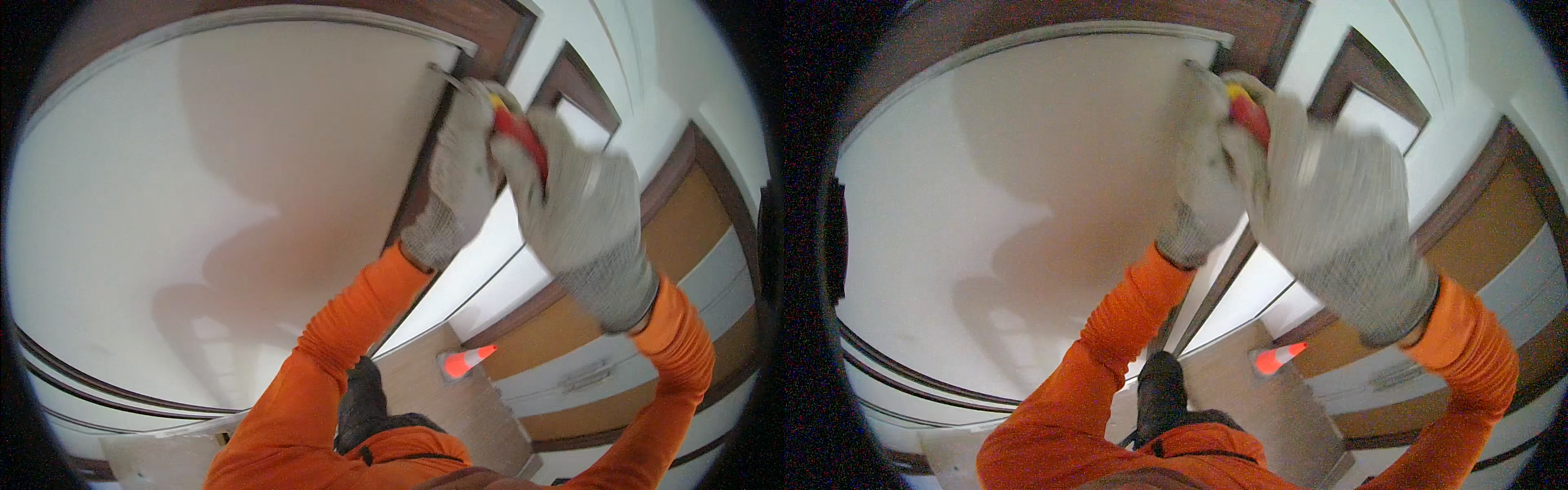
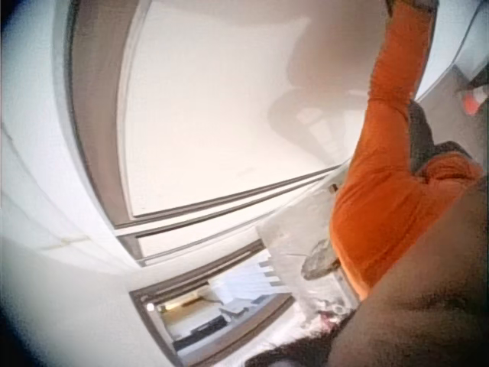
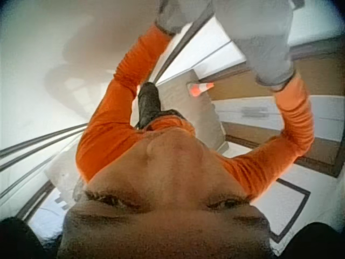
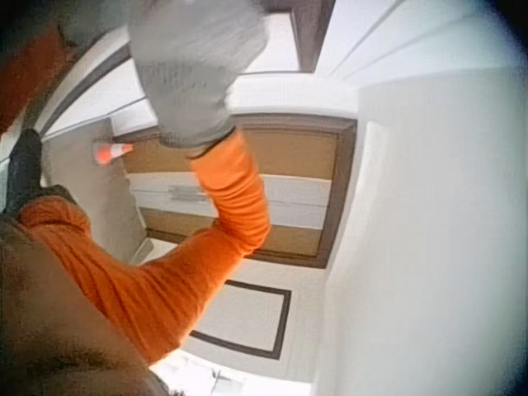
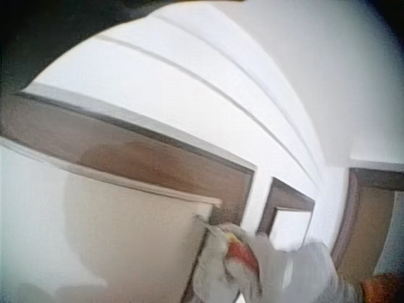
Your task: The person uses a screwdriver to fasten screws into a white ceiling panel, securing it to the surrounding wooden trim. The person is positioned on a ladder and works on the ceiling surface, repeatedly driving screws into pre-drilled holes.
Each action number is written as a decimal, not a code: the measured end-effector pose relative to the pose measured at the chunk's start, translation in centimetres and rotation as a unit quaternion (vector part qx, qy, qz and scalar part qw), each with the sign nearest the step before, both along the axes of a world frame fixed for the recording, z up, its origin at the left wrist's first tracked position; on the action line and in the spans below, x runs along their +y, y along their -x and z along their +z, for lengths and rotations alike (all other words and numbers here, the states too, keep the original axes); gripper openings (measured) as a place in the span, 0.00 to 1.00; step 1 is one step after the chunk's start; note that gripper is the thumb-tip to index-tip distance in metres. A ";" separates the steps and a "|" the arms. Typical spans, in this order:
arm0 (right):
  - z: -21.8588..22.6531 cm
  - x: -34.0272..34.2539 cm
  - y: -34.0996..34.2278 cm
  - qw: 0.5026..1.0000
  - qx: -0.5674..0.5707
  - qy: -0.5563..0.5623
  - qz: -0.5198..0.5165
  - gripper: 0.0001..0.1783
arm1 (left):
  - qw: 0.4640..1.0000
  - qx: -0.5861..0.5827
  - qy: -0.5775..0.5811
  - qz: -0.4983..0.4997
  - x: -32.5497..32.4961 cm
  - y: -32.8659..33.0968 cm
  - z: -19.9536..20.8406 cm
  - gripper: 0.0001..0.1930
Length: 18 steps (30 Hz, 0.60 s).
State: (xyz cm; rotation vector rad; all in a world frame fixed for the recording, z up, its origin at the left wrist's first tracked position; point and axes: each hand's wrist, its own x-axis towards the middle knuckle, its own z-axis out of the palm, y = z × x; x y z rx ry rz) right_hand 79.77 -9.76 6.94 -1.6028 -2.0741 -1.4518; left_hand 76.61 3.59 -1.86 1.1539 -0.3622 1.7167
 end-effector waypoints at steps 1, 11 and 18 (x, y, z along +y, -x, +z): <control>0.9 0.9 -1.1 0.997 -0.028 -0.012 0.074 0.20 | 0.999 -0.028 -0.006 0.040 0.3 0.1 0.4 0.18; 3.6 -1.1 0.6 0.968 -0.184 -0.058 -0.157 0.23 | 0.950 -0.071 0.057 -0.298 0.0 -0.3 3.8 0.16; -2.1 -1.1 2.8 0.972 -0.141 0.044 -0.185 0.28 | 0.991 0.070 0.055 -0.099 -2.5 4.2 -1.1 0.19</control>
